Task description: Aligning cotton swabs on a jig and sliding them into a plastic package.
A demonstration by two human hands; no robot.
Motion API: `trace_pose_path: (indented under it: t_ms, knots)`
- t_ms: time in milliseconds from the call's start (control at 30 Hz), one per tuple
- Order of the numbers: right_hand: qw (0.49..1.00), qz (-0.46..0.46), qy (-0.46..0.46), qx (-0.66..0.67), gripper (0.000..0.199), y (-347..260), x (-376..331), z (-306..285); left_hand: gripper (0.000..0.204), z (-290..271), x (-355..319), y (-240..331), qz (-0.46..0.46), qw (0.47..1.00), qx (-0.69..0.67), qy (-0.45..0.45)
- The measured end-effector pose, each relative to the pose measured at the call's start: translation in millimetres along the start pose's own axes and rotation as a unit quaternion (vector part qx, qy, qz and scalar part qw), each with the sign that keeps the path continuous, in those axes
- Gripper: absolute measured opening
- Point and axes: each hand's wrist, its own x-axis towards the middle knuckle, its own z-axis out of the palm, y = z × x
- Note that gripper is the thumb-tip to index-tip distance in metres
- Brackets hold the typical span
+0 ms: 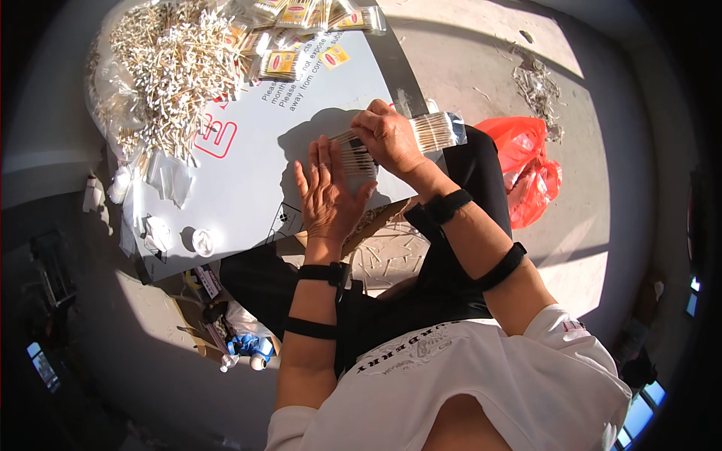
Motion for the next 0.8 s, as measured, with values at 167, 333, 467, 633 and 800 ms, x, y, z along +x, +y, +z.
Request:
trace_pose_path:
  t_ms: [167, 333, 467, 633, 800]
  knots:
    - [0.994, -0.015, -0.103, -0.025, 0.008, 2.3, 32.1, -0.9, 0.093, -1.8, -0.2, -1.3, -0.005, 1.0, 0.001, -0.007]
    - [0.978, -0.135, -0.121, -0.1, 0.009, 10.5, 58.9, 6.1, 0.092, -2.4, 0.7, 2.6, -0.006, 1.0, 0.01, -0.016]
    - [0.983, -0.145, -0.066, -0.095, 0.009, 10.6, 63.1, 6.2, 0.092, 0.6, 1.5, 0.5, 0.005, 1.0, 0.023, -0.01]
    - [0.966, 0.043, 0.054, 0.25, 0.017, -2.6, 7.2, 1.7, 0.079, 1.8, -3.5, -2.4, 0.013, 1.0, 0.026, 0.007]
    - [0.891, 0.135, 0.098, 0.423, 0.031, -1.2, -42.5, 14.7, 0.054, 1.1, 0.8, -9.6, 0.029, 0.992, -0.094, 0.076]
